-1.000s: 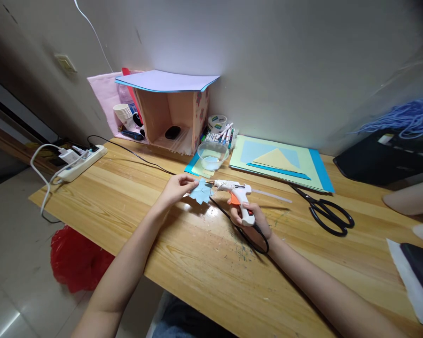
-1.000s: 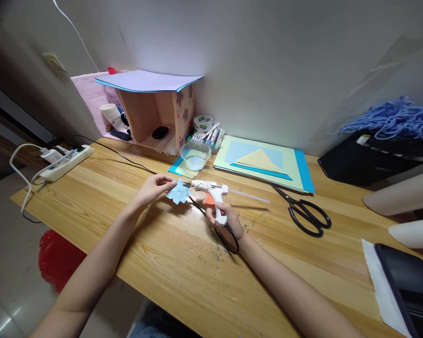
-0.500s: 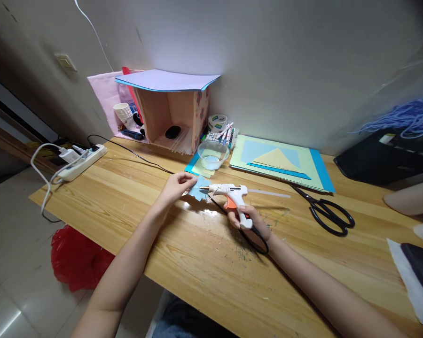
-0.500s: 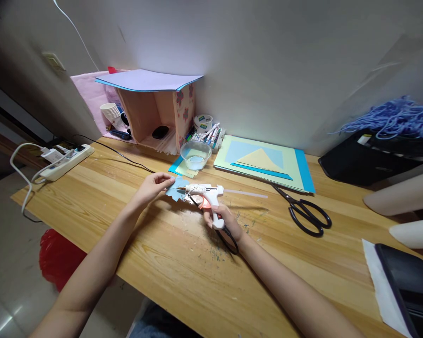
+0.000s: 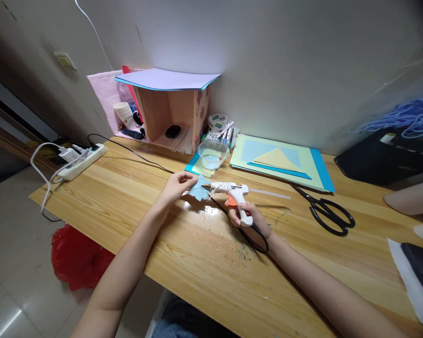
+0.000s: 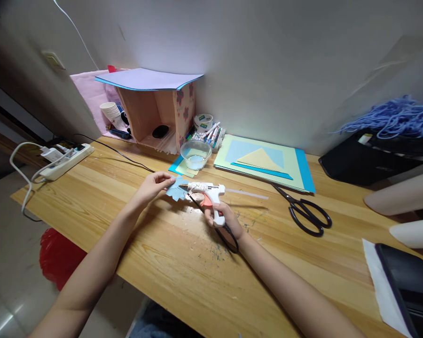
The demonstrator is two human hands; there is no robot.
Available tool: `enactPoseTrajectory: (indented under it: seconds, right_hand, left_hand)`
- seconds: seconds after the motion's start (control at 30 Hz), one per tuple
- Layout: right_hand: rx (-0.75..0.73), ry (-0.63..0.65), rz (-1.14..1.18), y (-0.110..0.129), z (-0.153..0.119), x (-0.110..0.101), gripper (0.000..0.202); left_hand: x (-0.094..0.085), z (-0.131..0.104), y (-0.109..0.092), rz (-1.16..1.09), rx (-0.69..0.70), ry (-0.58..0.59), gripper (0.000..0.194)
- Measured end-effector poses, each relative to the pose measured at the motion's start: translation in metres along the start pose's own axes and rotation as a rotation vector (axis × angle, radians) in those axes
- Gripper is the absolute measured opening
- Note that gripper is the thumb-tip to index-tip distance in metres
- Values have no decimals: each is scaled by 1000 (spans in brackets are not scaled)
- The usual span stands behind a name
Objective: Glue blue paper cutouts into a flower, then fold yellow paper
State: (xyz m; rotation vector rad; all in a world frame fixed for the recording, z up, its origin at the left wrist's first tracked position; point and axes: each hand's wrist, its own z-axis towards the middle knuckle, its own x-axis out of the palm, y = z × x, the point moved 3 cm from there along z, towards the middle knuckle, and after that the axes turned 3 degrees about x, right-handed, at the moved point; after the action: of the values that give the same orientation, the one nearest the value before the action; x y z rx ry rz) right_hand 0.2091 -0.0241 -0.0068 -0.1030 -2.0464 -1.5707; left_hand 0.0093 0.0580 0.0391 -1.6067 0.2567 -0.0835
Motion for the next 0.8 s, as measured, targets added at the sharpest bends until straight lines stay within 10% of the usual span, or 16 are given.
enactPoseTrajectory:
  seconds: [0.8]
  right_hand:
    - [-6,19,-46,0,-2,1,32]
  left_hand:
    - [-7,0,5,-112,-52,-172,42]
